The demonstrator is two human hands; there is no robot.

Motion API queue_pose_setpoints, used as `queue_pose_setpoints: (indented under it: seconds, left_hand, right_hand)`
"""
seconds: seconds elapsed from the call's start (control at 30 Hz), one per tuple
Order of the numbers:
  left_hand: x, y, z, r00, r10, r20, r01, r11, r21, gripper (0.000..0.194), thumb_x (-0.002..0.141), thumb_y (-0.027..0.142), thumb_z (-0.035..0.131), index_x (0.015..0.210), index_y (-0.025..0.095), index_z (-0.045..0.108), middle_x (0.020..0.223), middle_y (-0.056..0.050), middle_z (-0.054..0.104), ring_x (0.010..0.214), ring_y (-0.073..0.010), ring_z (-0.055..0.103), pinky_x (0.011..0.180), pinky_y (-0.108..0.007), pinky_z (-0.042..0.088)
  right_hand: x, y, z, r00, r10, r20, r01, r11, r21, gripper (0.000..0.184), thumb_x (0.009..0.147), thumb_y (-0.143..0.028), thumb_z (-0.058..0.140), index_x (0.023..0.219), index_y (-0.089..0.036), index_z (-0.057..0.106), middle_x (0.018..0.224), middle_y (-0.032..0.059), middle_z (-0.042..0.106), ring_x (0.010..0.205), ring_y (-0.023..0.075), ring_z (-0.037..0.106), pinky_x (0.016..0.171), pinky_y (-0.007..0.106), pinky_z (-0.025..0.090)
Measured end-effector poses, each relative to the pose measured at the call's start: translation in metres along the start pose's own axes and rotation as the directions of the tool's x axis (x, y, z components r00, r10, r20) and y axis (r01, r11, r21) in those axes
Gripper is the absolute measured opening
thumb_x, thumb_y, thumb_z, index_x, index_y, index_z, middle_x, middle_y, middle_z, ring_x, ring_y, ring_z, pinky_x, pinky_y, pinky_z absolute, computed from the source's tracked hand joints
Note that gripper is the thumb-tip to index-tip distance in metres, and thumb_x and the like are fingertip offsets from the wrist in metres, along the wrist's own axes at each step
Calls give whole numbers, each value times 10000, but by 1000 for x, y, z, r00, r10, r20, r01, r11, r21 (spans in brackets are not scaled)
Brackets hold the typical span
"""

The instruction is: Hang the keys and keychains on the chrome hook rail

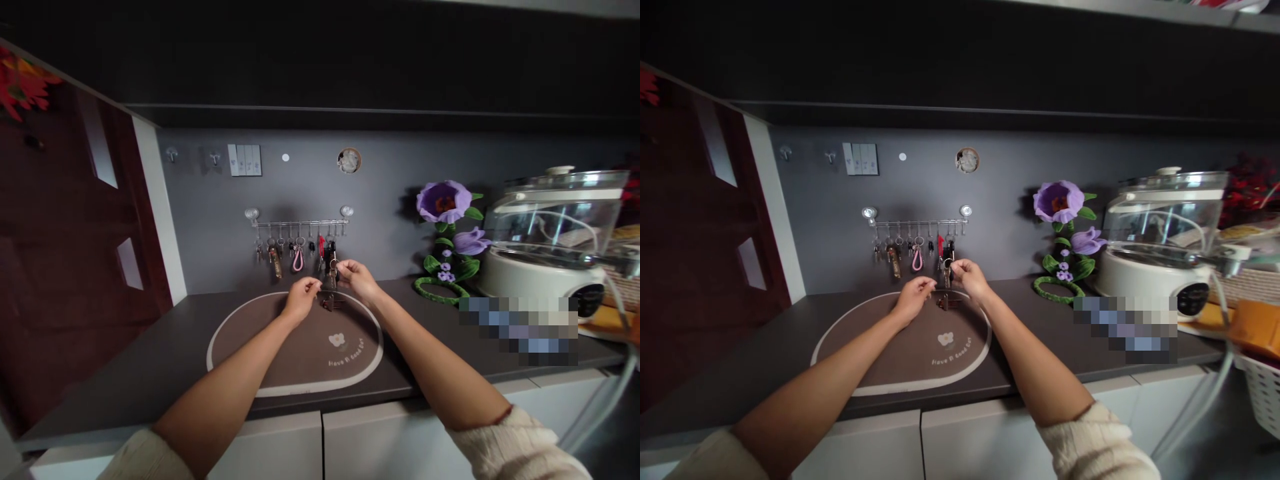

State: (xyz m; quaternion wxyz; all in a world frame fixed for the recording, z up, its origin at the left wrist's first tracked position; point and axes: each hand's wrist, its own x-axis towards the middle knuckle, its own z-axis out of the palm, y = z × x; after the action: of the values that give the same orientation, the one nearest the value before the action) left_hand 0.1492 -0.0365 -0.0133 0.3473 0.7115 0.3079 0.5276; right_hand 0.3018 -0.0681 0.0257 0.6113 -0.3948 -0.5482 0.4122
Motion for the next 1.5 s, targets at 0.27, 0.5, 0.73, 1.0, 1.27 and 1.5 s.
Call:
queue_pose_setpoints:
  seconds: [0.27,0.5,0.73,1.0,1.27,1.5]
  left_hand:
    - [5,-9,-1,999,30,-31,-28,998,52,250,709,347,464,765,135,583,658,-22,569,573,-104,477,556,-219,374]
    - [5,-11,-2,999,9,-46,-8,1000,26,266,703,369,465,768,136,574,652,-20,561,557,-102,476,540,-217,368]
    - [4,-11,-1,999,-4,-47,6,999,40,254,709,360,459,762,137,568,647,-17,550,550,-98,468,524,-210,357]
    - [5,-13,-2,998,8,-56,-6,999,40,238,711,341,468,758,135,576,646,-19,561,560,-99,473,540,-212,367]
    - [6,-14,-2,998,14,-66,-11,999,41,253,709,349,461,761,130,578,657,-22,560,572,-102,477,560,-219,365]
    - [6,-13,-2,998,10,-61,-8,1000,30,237,705,334,465,744,126,571,651,-23,555,575,-101,470,560,-218,363]
  right_hand:
    - [26,-25,-4,998,-14,-60,17,998,56,127,726,-274,513,711,-176,433,649,-3,531,637,99,560,672,283,460]
    - [56,-36,-8,984,-48,-173,58,997,52,82,760,-168,428,681,-158,448,586,12,541,544,94,556,605,270,478]
    - [80,-38,-8,968,-18,-248,27,999,32,106,751,-152,441,649,-141,469,542,22,544,495,90,533,555,258,487]
    - [89,-35,-1,926,37,-376,-16,998,59,121,759,-153,460,638,-152,459,482,-3,499,425,67,483,480,230,485]
    - [88,-28,-1,908,74,-413,-42,995,88,158,779,-153,429,625,-134,455,453,-16,484,383,52,451,432,196,452]
    - [83,-24,-2,906,69,-417,-38,996,82,138,747,-111,439,616,-137,475,441,-19,481,368,58,430,422,206,435]
